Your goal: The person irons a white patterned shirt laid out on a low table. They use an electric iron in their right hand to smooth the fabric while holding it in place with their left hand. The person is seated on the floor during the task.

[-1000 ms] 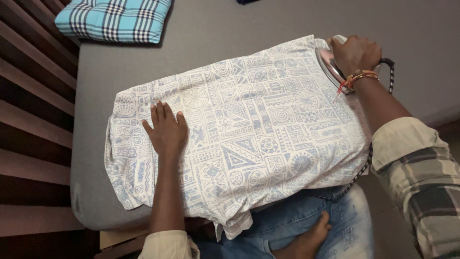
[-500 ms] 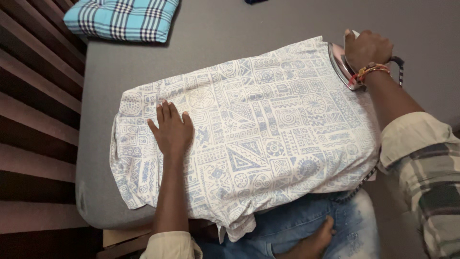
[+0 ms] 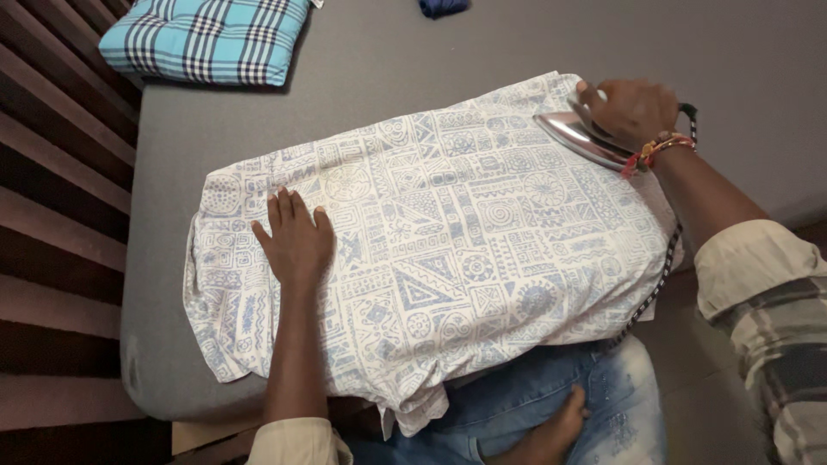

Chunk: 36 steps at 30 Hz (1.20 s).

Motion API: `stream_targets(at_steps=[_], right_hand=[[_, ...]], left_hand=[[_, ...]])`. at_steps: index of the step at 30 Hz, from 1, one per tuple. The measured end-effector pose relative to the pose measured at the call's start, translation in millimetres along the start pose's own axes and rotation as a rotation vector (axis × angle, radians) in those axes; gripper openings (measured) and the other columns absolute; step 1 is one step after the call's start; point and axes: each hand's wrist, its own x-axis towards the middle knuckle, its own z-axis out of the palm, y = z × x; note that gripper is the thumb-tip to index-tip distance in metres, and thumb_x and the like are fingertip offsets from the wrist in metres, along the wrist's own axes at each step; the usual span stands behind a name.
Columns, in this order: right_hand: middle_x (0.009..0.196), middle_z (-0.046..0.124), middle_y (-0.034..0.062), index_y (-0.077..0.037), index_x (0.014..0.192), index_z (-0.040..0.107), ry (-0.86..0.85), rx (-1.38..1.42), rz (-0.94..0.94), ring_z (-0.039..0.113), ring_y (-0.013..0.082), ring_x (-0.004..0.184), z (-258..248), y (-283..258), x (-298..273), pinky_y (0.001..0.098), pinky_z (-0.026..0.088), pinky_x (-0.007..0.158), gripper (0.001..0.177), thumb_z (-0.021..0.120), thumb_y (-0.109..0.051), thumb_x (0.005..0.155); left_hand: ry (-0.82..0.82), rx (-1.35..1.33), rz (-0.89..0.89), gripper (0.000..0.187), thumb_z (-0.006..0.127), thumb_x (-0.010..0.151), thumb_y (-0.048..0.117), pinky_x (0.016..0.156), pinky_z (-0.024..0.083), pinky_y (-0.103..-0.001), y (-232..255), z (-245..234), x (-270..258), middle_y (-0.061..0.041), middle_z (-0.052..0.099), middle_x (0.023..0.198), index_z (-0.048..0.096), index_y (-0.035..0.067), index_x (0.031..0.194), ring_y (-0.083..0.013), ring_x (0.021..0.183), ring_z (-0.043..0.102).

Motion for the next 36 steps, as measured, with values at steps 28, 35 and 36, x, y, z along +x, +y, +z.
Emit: stream_targets(at_steps=[28,35,36], right_hand=[[0.073,0.075,0.0163,-0.018,0.111,0.079,-0.347,0.056,-0.366,0.074,0.0322,0.074,-21,-32,-43,0.047,0.055,0.07,0.067,0.037,-0.068,0.097],[0.075,0.074,0.0132,-0.014,0.112,0.073,-0.456,0.077,-0.455,0.073,0.027,0.072,-27,-89,-56,0.0461,0.054,0.069,0.065,0.035,-0.065,0.098],[0.075,0.073,0.0133,-0.014,0.113,0.071,-0.477,0.079,-0.465,0.072,0.027,0.071,-28,-97,-57,0.0463,0.054,0.069,0.064,0.034,-0.063,0.099]], left_hand=[[0.031,-0.011,0.018,0.067,0.033,0.101,0.042,0.122,0.008,-0.058,-4,5,1,-0.008,0.024,0.168,0.033,0.005,0.157,-0.0239,0.156,0.014],[0.02,-0.015,0.013,0.067,0.033,0.101,0.042,0.122,0.007,-0.058,-4,5,1,-0.009,0.023,0.168,0.033,0.004,0.156,-0.0242,0.155,0.014],[0.017,-0.017,0.012,0.067,0.033,0.101,0.042,0.122,0.007,-0.058,-4,4,2,-0.009,0.023,0.168,0.033,0.004,0.156,-0.0242,0.155,0.014]])
